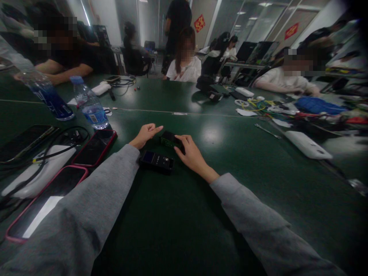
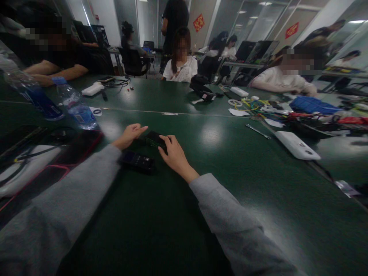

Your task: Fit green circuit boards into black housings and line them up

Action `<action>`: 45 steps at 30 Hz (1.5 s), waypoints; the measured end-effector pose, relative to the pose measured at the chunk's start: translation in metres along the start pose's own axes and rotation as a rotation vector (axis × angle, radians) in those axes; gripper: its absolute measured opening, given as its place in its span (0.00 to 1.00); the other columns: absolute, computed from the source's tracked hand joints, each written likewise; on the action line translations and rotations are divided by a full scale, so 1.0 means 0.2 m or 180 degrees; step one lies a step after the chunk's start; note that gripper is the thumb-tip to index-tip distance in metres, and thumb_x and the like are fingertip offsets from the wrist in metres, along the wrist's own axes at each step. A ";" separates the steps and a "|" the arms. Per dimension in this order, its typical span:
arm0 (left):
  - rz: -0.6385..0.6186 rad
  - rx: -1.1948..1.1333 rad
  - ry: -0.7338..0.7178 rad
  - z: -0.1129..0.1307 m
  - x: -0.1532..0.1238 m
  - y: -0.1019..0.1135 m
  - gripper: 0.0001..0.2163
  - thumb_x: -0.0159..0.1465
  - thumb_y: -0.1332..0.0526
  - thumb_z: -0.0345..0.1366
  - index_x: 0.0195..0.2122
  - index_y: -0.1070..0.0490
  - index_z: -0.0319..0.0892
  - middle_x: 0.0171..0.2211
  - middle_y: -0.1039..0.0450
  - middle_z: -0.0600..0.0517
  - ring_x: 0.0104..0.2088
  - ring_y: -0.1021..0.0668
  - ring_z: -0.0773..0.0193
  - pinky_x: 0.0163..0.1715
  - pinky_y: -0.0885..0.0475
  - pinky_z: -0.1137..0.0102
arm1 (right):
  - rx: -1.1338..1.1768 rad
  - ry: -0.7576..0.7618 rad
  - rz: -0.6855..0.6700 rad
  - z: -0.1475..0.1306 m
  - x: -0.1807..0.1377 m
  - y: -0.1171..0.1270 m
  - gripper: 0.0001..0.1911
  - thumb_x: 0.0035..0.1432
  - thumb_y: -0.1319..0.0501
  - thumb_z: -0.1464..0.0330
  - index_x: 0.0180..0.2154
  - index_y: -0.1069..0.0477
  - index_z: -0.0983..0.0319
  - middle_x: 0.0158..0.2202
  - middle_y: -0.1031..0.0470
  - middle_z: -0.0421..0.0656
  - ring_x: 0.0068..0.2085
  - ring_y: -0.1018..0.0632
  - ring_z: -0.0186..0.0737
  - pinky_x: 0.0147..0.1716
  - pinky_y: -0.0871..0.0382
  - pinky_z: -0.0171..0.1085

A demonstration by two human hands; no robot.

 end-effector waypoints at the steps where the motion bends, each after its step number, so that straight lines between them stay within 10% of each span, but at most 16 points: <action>1: 0.0015 0.0005 0.0003 0.00 0.00 0.00 0.30 0.56 0.27 0.51 0.22 0.51 0.45 0.19 0.51 0.61 0.20 0.45 0.72 0.22 0.51 0.72 | 0.0089 0.0004 0.0041 0.01 0.00 0.00 0.23 0.69 0.44 0.64 0.63 0.38 0.58 0.56 0.34 0.53 0.54 0.25 0.54 0.53 0.25 0.56; 9: -0.0036 -0.0047 0.0004 -0.01 0.01 0.00 0.29 0.56 0.28 0.50 0.22 0.51 0.45 0.19 0.51 0.62 0.20 0.46 0.72 0.21 0.51 0.72 | 0.0270 0.0112 0.0095 0.02 0.01 0.03 0.18 0.68 0.41 0.67 0.58 0.33 0.59 0.53 0.29 0.50 0.52 0.25 0.49 0.50 0.26 0.49; 20: 0.0031 -0.0030 0.0032 0.00 0.00 0.00 0.29 0.56 0.28 0.50 0.22 0.51 0.45 0.18 0.51 0.62 0.20 0.46 0.73 0.21 0.50 0.73 | -0.2238 0.0353 -0.0202 -0.12 0.06 0.00 0.29 0.66 0.47 0.79 0.67 0.42 0.73 0.63 0.34 0.60 0.56 0.30 0.59 0.50 0.32 0.51; 27: 0.0014 -0.0039 -0.0009 0.00 0.00 0.00 0.29 0.56 0.28 0.50 0.22 0.51 0.46 0.18 0.51 0.62 0.20 0.46 0.72 0.21 0.52 0.73 | -0.2001 0.0507 -0.0285 -0.13 0.05 -0.01 0.33 0.72 0.42 0.58 0.68 0.42 0.73 0.64 0.36 0.61 0.57 0.32 0.59 0.52 0.33 0.50; 39: 0.0006 -0.0072 -0.0051 0.02 -0.01 -0.01 0.29 0.55 0.28 0.51 0.22 0.51 0.46 0.18 0.51 0.62 0.20 0.46 0.73 0.21 0.51 0.73 | -0.1186 0.0402 -0.0144 -0.11 0.02 -0.01 0.31 0.70 0.45 0.66 0.70 0.47 0.64 0.69 0.46 0.57 0.68 0.41 0.59 0.63 0.39 0.57; 45: -0.0015 -0.0087 -0.0036 0.01 -0.01 0.00 0.29 0.56 0.28 0.50 0.22 0.51 0.45 0.19 0.51 0.62 0.20 0.46 0.73 0.21 0.51 0.73 | -0.0578 -0.0021 -0.0518 -0.09 0.02 -0.03 0.32 0.71 0.50 0.65 0.73 0.52 0.63 0.71 0.52 0.62 0.62 0.30 0.61 0.53 0.24 0.57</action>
Point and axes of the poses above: each hand's wrist, its own x-axis towards the middle knuckle, its own y-axis out of the back of the hand, z = x × y, the point moved 2 cm from there along x, towards the middle knuckle
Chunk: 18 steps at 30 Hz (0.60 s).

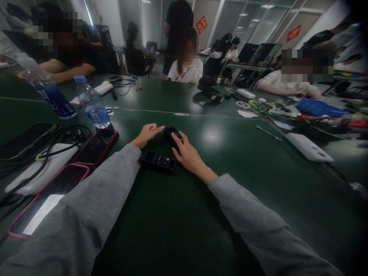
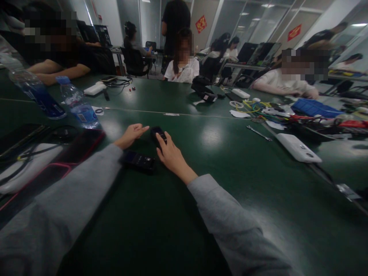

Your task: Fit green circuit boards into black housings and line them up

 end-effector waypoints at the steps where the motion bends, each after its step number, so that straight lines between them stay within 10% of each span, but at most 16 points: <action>1: -0.0003 0.0004 0.0001 0.00 0.00 0.00 0.29 0.56 0.28 0.50 0.22 0.51 0.45 0.19 0.51 0.62 0.20 0.46 0.72 0.21 0.51 0.73 | -0.0009 -0.0038 -0.0005 0.00 0.00 0.00 0.32 0.71 0.50 0.65 0.73 0.52 0.63 0.71 0.52 0.62 0.63 0.30 0.63 0.53 0.24 0.57; 18: 0.0031 0.0015 0.0057 0.00 0.01 0.00 0.29 0.56 0.27 0.49 0.22 0.51 0.45 0.18 0.50 0.62 0.19 0.46 0.73 0.21 0.51 0.73 | -0.0496 -0.0427 0.0088 0.02 0.00 0.02 0.33 0.74 0.50 0.60 0.74 0.52 0.62 0.72 0.51 0.65 0.55 0.23 0.63 0.43 0.19 0.54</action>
Point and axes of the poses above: each hand's wrist, its own x-axis towards the middle knuckle, its own y-axis out of the back of the hand, z = x × y, the point moved 2 cm from there along x, towards the middle knuckle
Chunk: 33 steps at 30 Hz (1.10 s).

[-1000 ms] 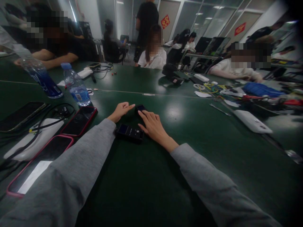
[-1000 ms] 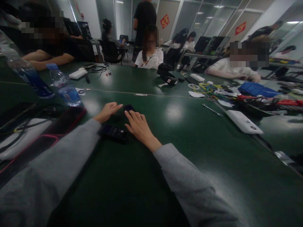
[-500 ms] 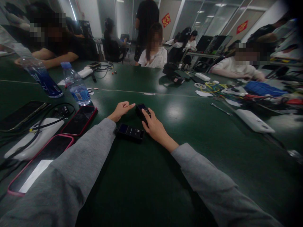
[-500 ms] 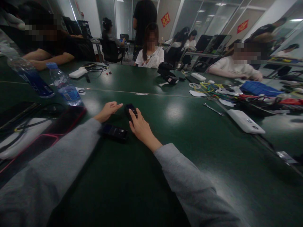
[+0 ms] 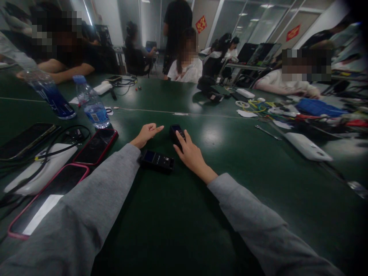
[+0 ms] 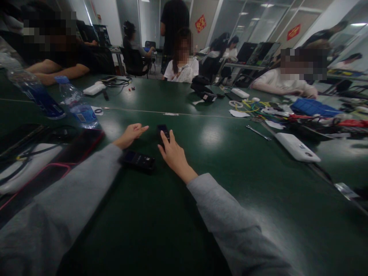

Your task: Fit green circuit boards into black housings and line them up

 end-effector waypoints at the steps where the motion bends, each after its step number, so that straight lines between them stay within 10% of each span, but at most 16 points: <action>1: -0.0004 -0.0006 -0.0001 0.00 0.00 0.00 0.29 0.56 0.27 0.49 0.22 0.50 0.45 0.18 0.50 0.62 0.20 0.46 0.73 0.21 0.51 0.73 | -0.0021 -0.0002 0.0003 0.00 0.00 0.00 0.33 0.74 0.50 0.61 0.74 0.52 0.62 0.72 0.51 0.64 0.54 0.22 0.62 0.42 0.19 0.53; 33: 0.0021 -0.0027 0.0035 -0.01 0.00 0.01 0.30 0.54 0.27 0.51 0.22 0.51 0.45 0.19 0.51 0.62 0.20 0.44 0.72 0.21 0.49 0.74 | -0.0254 -0.0946 0.0505 0.27 -0.20 0.13 0.30 0.69 0.50 0.62 0.70 0.41 0.62 0.66 0.39 0.62 0.45 0.20 0.61 0.37 0.20 0.58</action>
Point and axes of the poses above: each hand's wrist, its own x-axis towards the middle knuckle, its own y-axis out of the back of the hand, z = x × y, the point moved 2 cm from there along x, towards the middle knuckle
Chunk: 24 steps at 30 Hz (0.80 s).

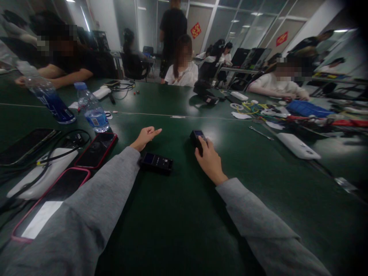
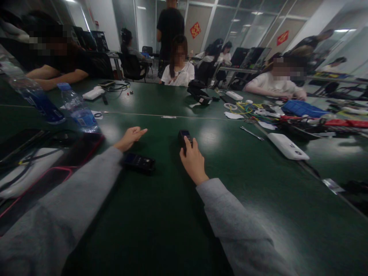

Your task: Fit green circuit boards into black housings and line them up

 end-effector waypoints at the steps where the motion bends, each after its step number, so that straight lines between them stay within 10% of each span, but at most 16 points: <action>1: -0.0002 0.0003 -0.0002 0.00 0.00 0.00 0.30 0.54 0.27 0.52 0.22 0.51 0.45 0.19 0.51 0.62 0.20 0.44 0.72 0.21 0.49 0.74 | 0.0034 -0.0061 0.0022 0.04 0.00 0.01 0.30 0.69 0.49 0.63 0.69 0.41 0.61 0.66 0.38 0.61 0.46 0.20 0.60 0.38 0.20 0.58; 11: -0.0069 -0.0010 -0.0018 0.00 0.00 0.00 0.29 0.56 0.27 0.50 0.22 0.51 0.45 0.20 0.50 0.62 0.21 0.44 0.72 0.22 0.49 0.73 | 0.0188 -0.0801 0.0432 0.54 -0.01 0.09 0.31 0.64 0.43 0.60 0.66 0.35 0.61 0.57 0.32 0.58 0.52 0.24 0.60 0.47 0.25 0.57; 24: -0.0056 0.0024 -0.0051 -0.02 0.01 0.00 0.29 0.56 0.27 0.49 0.22 0.52 0.45 0.19 0.52 0.62 0.20 0.46 0.72 0.21 0.51 0.73 | -0.0162 -0.0079 -0.0067 0.25 -0.02 0.09 0.30 0.71 0.46 0.57 0.69 0.40 0.60 0.58 0.31 0.57 0.47 0.22 0.58 0.40 0.22 0.55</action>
Point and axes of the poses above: each hand's wrist, its own x-axis towards the middle knuckle, its own y-axis out of the back of the hand, z = x × y, the point moved 2 cm from there along x, towards the middle knuckle
